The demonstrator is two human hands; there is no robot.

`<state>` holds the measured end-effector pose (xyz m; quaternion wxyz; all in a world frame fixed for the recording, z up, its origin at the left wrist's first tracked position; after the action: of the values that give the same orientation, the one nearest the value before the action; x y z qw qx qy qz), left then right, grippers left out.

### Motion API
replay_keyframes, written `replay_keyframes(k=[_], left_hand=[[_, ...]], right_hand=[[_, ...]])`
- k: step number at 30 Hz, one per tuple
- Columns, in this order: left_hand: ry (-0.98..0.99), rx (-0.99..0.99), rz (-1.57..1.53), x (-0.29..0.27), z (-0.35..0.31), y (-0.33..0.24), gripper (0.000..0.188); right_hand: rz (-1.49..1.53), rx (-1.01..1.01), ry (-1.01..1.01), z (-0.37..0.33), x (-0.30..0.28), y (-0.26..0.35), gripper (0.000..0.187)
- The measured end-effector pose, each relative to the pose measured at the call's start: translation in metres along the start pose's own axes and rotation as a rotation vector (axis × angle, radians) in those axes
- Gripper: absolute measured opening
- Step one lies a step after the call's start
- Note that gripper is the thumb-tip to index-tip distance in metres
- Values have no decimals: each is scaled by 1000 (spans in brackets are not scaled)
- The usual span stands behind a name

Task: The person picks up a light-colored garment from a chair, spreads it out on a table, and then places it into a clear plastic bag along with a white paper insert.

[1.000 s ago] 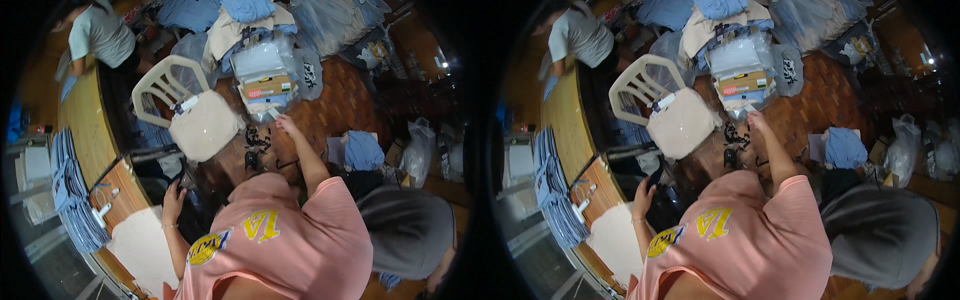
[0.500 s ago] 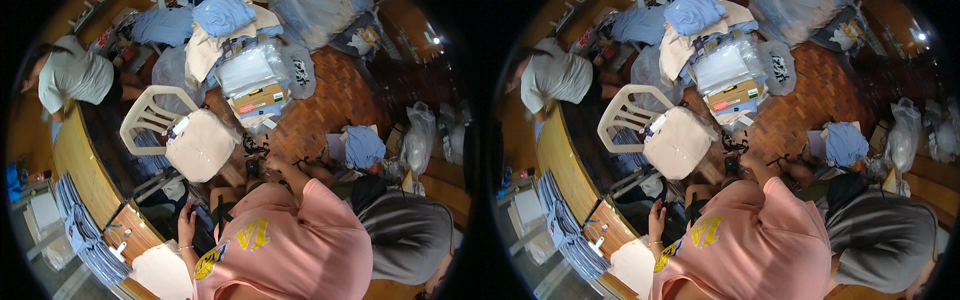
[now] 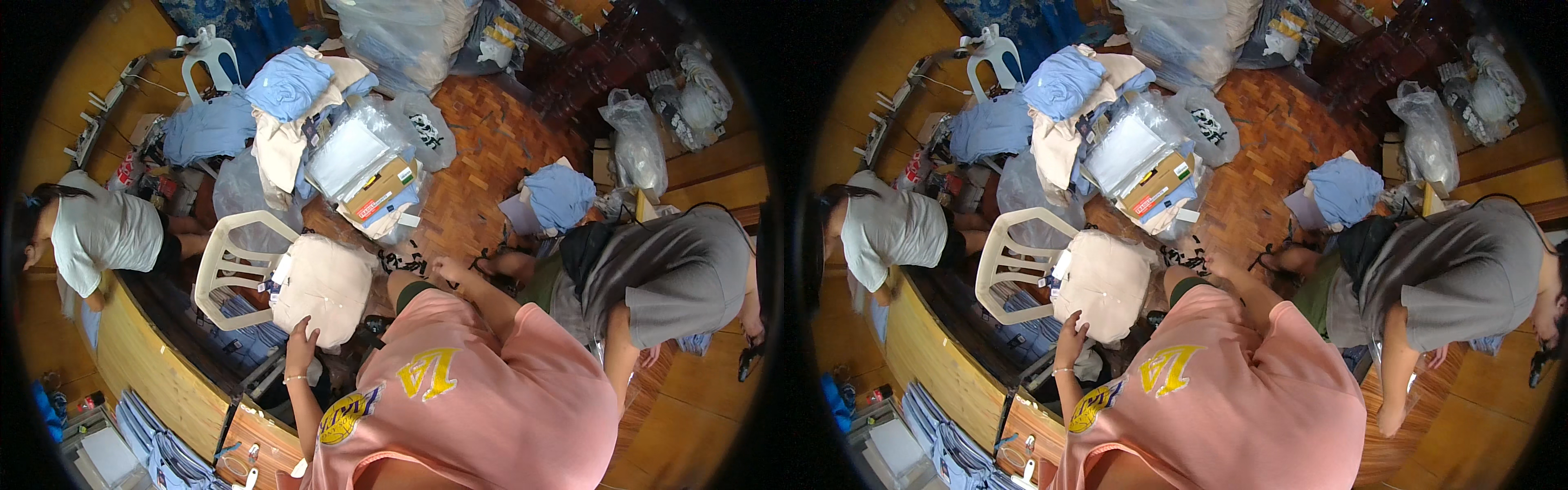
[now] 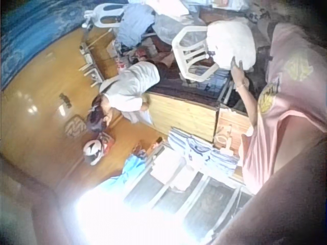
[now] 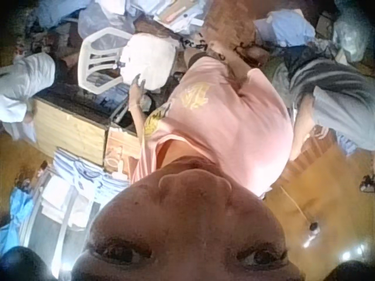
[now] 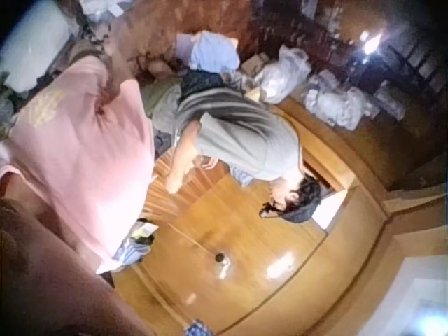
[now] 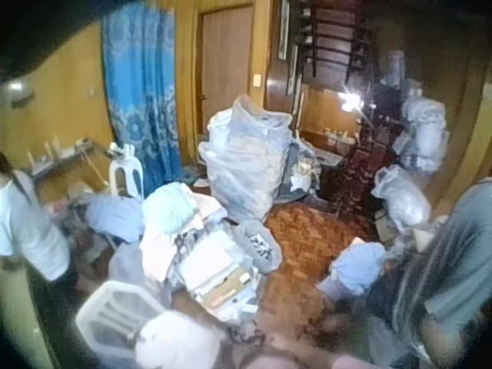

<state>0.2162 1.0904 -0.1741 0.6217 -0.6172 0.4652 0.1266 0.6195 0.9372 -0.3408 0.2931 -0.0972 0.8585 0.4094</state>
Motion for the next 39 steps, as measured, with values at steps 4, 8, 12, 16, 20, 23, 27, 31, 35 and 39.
replay_keyframes(k=[4,8,12,16,20,23,27,31,35,39], left_hand=[[29,-208,-220,36,1,39,38],[328,-445,15,101,-29,109,45],[206,-567,-231,119,-22,80,47],[-109,-662,-128,99,19,5,42],[-92,-626,-282,160,7,-43,38],[-147,-930,-537,175,12,-90,37],[-272,-916,-228,208,-36,-119,37],[-93,-1208,-323,214,-57,-171,40],[-133,-1096,-226,289,-127,-140,36],[-263,-1052,-235,296,-105,-104,36]], right_hand=[[-210,-191,155,33,42,-35,23],[277,432,198,86,6,-5,25],[380,254,137,201,-41,81,28],[19,-131,77,364,-51,109,39],[-232,-220,112,401,-29,162,67],[-239,-92,-165,427,-49,155,80],[-553,-23,-329,410,-71,174,81],[-743,-60,-258,421,-70,163,56],[-759,-257,-352,421,-86,173,35],[-237,-286,-317,448,-89,141,26]])
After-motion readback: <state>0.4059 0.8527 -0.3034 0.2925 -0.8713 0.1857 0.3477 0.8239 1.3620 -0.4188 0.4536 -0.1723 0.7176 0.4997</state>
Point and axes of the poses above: each hand's wrist, its own z-axis towards the middle knuckle, its own x-axis out of the palm, y = z × x, the point moved 7 cm from there along z, towards the middle knuckle, and after that the axes turned 10 degrees about -y, right-handed, at the moved point
